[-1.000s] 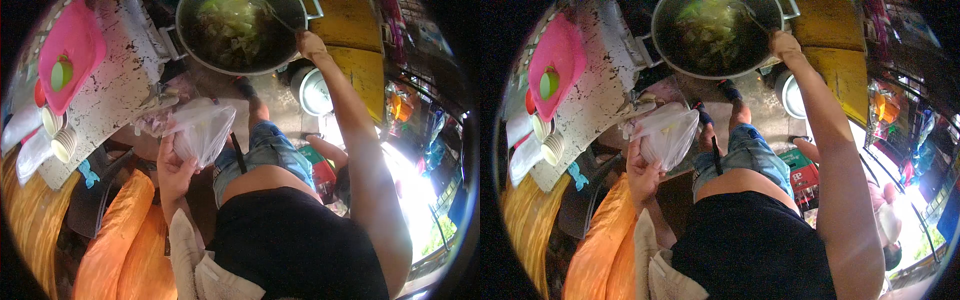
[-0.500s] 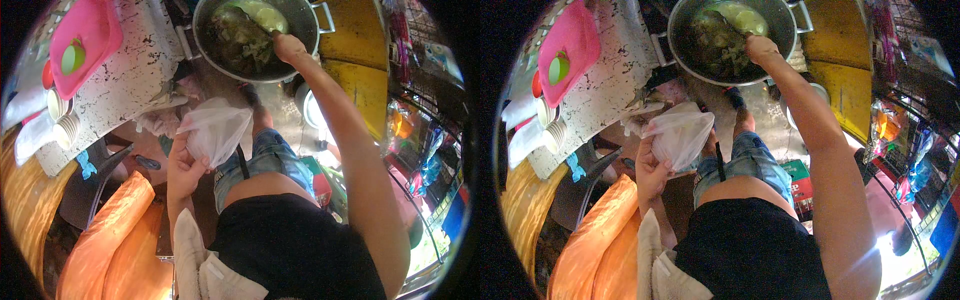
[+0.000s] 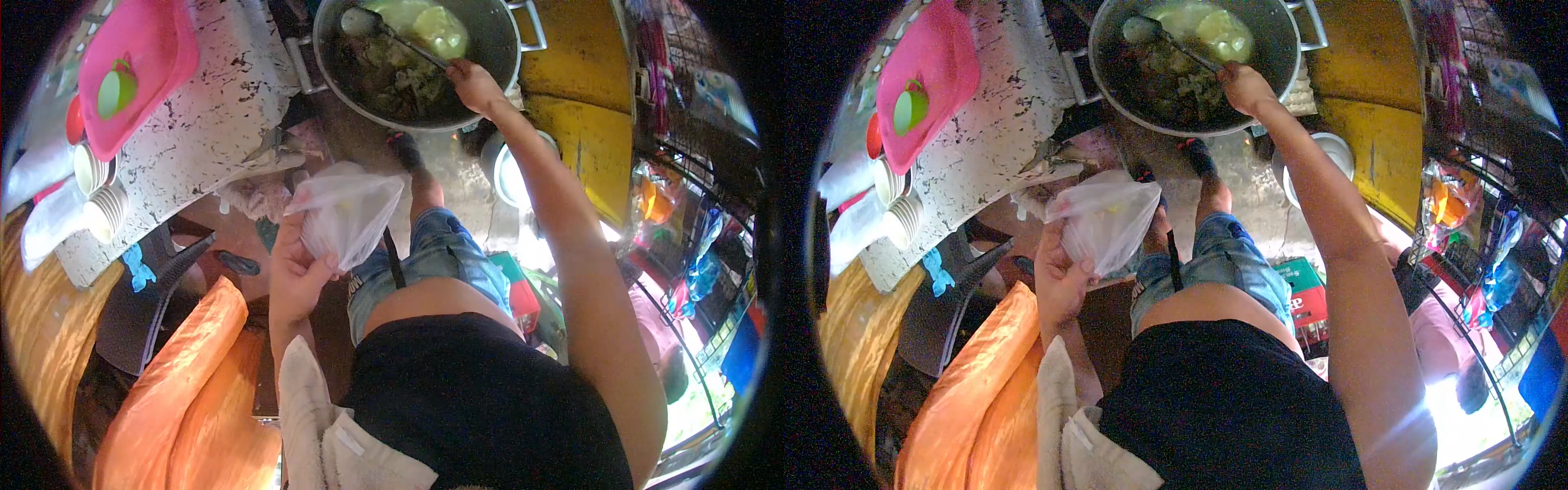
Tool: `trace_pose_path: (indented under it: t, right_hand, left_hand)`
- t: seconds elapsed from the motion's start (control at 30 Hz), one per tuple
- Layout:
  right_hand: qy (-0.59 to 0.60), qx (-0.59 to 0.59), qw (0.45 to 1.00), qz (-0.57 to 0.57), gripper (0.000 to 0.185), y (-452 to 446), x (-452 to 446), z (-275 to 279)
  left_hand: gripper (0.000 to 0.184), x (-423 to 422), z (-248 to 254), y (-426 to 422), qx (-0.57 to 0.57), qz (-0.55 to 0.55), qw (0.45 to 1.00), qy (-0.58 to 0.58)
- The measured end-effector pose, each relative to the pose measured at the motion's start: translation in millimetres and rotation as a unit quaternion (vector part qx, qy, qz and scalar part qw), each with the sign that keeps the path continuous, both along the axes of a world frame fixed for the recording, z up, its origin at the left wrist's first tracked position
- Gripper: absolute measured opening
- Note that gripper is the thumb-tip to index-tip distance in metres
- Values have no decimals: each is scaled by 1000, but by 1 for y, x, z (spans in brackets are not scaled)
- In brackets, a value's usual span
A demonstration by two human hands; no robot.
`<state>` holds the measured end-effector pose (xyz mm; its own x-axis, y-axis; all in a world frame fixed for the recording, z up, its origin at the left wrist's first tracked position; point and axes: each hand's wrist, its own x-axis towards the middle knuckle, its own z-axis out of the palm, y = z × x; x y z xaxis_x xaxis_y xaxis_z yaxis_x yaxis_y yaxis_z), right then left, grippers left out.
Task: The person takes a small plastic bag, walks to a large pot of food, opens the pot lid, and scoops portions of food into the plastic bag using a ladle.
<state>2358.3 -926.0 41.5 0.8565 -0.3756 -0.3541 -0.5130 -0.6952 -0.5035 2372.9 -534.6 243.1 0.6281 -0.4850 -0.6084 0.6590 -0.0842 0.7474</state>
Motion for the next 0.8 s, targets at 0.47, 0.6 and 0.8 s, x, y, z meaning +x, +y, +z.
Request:
trace_pose_path:
  t: [0.47,0.6,0.8]
  right_hand:
    - [135,-189,962,145,26,1,26,-18]
    - [156,-211,925,276,29,2,39,-53]
    - [143,191,966,101,24,-70,29,-94]
  left_hand:
    - [82,1,-2,-2,5,0,1000,-1]
    - [82,-4,-9,-2,-3,17,1000,-2]
    - [82,-3,-5,-9,-2,39,999,-7]
